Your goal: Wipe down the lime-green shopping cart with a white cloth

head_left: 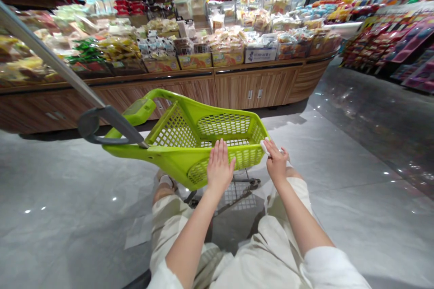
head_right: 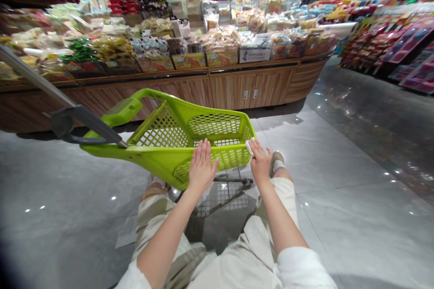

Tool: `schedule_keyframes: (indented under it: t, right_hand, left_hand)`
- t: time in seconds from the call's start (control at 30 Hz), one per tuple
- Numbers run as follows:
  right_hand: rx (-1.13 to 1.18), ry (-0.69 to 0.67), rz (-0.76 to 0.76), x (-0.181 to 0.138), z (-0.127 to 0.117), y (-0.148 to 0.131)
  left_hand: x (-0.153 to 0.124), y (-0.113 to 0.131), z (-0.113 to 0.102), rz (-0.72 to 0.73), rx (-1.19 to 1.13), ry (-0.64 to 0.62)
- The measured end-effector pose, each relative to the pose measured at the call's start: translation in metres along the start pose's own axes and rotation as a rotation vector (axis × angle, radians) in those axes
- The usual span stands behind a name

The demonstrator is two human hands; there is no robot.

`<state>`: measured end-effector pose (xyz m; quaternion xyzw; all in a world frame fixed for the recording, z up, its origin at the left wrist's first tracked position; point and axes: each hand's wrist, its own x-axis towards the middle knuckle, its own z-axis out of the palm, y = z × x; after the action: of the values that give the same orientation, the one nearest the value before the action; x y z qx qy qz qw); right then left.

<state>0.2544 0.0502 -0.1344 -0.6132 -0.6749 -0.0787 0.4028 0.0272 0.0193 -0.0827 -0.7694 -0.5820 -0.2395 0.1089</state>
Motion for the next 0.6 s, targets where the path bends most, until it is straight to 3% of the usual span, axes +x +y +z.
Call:
schedule_keyframes:
  t: [0.1,0.2,0.3,0.37,0.43,0.6]
  right_hand:
    - [0.037,0.043,0.03,-0.002,0.013,-0.043]
    - [0.101,-0.08,-0.114,-0.001,0.022,-0.097]
    - [0.13,-0.168,-0.214,0.003,0.021,-0.122]
    - [0.113,-0.193,-0.274,0.004,0.015,-0.113]
    - [0.069,-0.19,-0.299,0.003,0.008,-0.088]
    - [-0.052,-0.037,-0.082,-0.005,-0.002,-0.002]
  left_hand:
    - [0.0,0.0,0.001,-0.012,-0.001,0.015]
    - [-0.001,0.0,0.0,-0.02,0.02,0.008]
    - [-0.002,-0.002,-0.002,-0.016,0.043,-0.021]
    - [-0.002,-0.003,-0.003,-0.017,0.043,-0.022]
    - [-0.002,-0.004,-0.002,-0.018,0.032,-0.006]
    - [-0.002,-0.003,0.003,-0.008,0.005,0.025]
